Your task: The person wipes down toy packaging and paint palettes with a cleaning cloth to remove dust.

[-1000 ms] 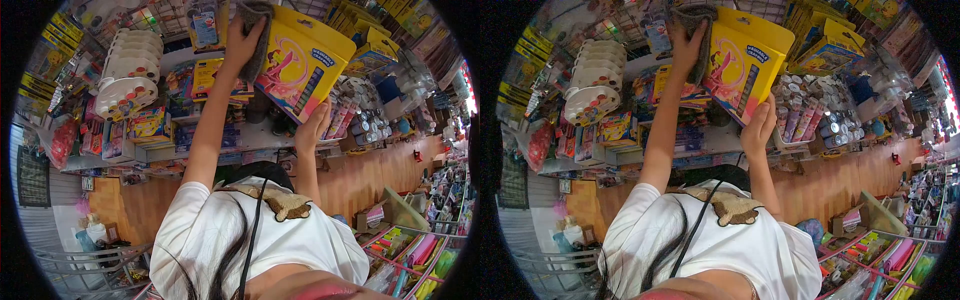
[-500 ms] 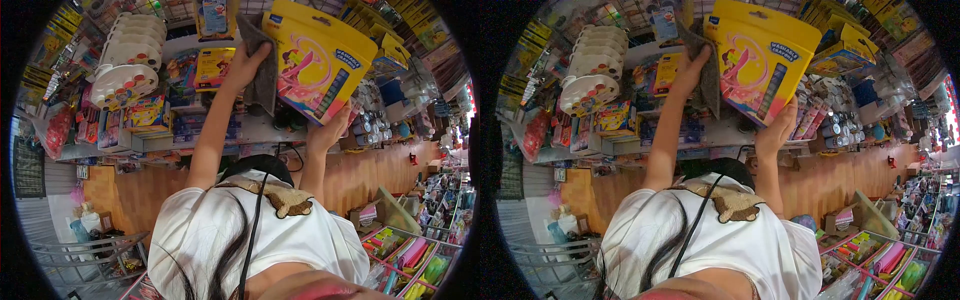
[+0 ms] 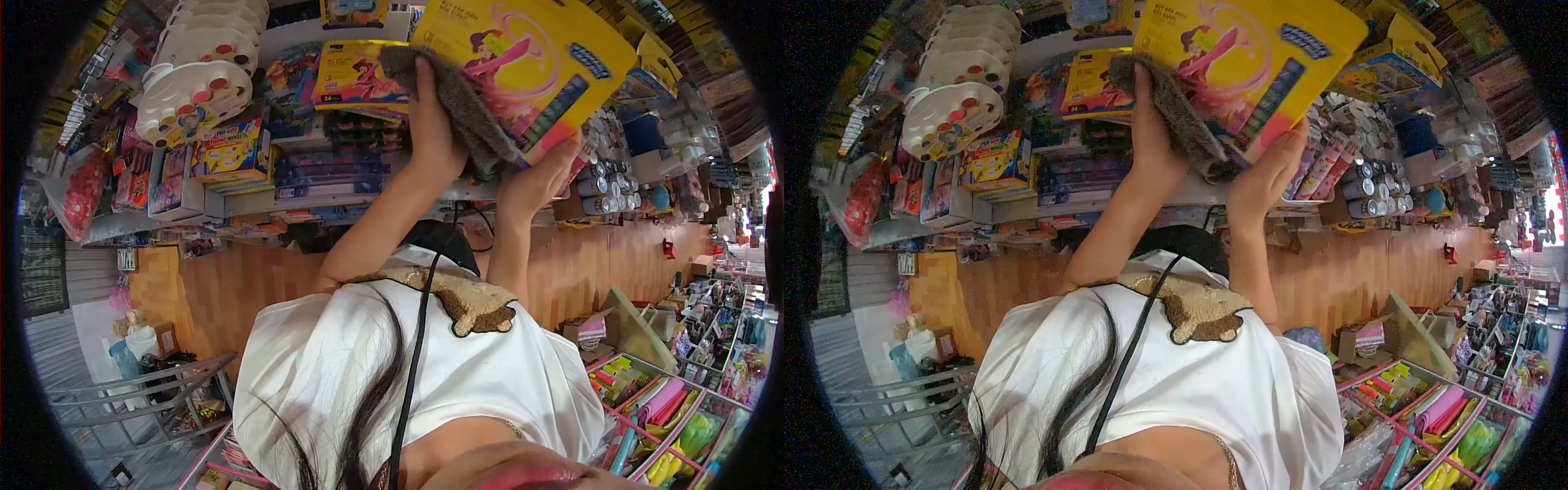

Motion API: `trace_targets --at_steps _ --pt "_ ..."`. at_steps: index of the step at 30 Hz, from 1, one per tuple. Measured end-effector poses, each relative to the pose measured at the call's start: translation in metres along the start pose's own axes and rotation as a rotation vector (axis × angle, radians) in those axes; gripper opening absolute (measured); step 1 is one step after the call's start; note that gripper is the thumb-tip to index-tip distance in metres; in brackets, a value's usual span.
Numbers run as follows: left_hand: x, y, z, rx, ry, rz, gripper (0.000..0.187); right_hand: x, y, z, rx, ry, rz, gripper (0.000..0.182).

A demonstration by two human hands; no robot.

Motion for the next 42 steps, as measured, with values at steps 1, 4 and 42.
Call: trace_targets --at_steps 1,4,42 --pt "0.006 0.002 0.001 -0.023 0.016 -0.014 0.048 -0.001 -0.002 0.002 0.003 0.021 -0.032 0.044" --pt "0.014 0.005 -0.002 -0.031 0.039 -0.032 0.048 0.001 0.002 0.002 -0.084 0.045 -0.116 0.047" --pt "0.08 -0.043 0.05 -1.138 -0.445 0.248 0.044 0.052 0.042 0.014 0.068 -0.49 -0.248 0.091"
Point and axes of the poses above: each hand's wrist, its own x-axis away from the middle knuckle, its own z-axis out of the back of the hand, y = z × x, the point moved 9 cm from there along -x, towards the middle knuckle, and after that the axes turned 5 degrees about y, right-handed, at the moved point
